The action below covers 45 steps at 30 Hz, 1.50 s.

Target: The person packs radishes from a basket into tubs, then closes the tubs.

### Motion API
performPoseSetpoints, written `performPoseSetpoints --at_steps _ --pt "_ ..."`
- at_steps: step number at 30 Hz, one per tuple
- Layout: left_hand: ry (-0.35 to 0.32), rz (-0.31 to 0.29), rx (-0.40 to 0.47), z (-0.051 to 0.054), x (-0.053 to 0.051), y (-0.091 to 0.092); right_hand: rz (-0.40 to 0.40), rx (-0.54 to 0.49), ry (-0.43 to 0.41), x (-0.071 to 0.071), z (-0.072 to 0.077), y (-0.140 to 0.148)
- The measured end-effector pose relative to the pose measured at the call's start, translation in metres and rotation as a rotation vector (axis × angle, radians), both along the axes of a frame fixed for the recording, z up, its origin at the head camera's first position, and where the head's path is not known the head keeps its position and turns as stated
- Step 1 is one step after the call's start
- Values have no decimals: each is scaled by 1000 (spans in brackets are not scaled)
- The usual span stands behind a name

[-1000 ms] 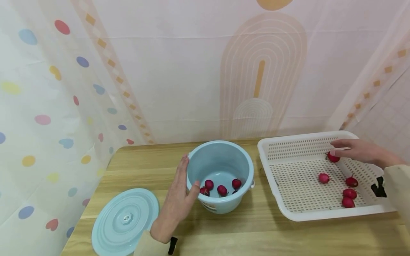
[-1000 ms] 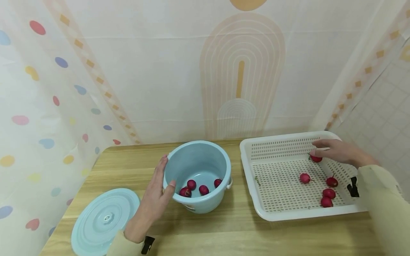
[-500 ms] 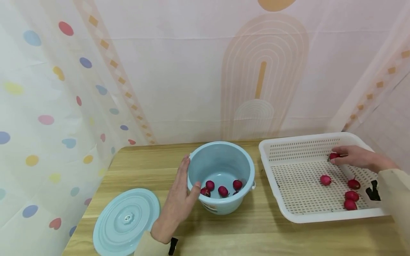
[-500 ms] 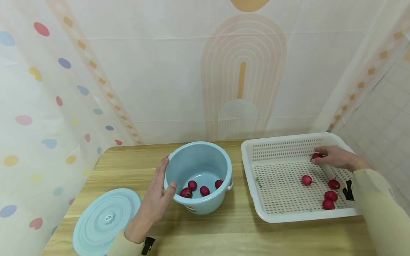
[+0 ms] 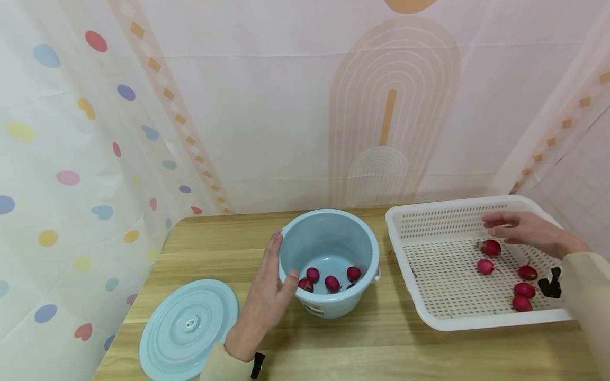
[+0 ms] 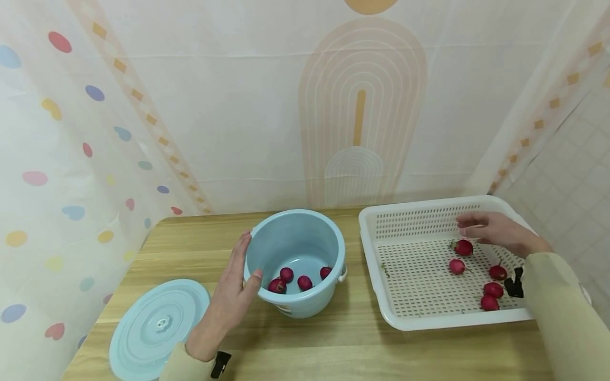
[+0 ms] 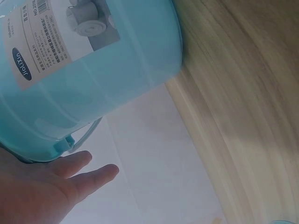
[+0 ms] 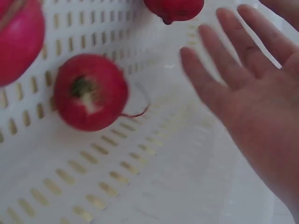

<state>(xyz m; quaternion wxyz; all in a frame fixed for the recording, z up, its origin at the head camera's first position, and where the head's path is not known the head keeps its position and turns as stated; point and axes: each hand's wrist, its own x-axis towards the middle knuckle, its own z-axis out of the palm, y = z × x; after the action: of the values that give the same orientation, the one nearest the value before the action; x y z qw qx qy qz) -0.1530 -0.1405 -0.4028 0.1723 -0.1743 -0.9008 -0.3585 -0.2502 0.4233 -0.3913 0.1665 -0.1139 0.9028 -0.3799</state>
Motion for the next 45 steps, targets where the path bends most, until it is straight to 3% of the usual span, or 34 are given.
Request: performPoseSetpoints --at_steps 6,15,19,25,33,40,45 --pt "-14 -4 -2 1 2 -1 75 61 -106 5 -5 -1" --pt "-12 -10 7 2 4 -5 82 83 -298 12 16 -1" --pt "-3 -11 5 3 3 -6 68 123 -343 14 21 -2" --pt "7 -15 5 4 0 -6 105 117 -367 15 21 -2" --pt "5 -23 0 4 -3 -6 202 143 -299 15 13 -3" --pt "-6 -25 11 3 -2 -5 205 154 -317 17 12 -9" --pt "-11 -21 13 3 -1 -6 208 217 -340 18 18 -14"
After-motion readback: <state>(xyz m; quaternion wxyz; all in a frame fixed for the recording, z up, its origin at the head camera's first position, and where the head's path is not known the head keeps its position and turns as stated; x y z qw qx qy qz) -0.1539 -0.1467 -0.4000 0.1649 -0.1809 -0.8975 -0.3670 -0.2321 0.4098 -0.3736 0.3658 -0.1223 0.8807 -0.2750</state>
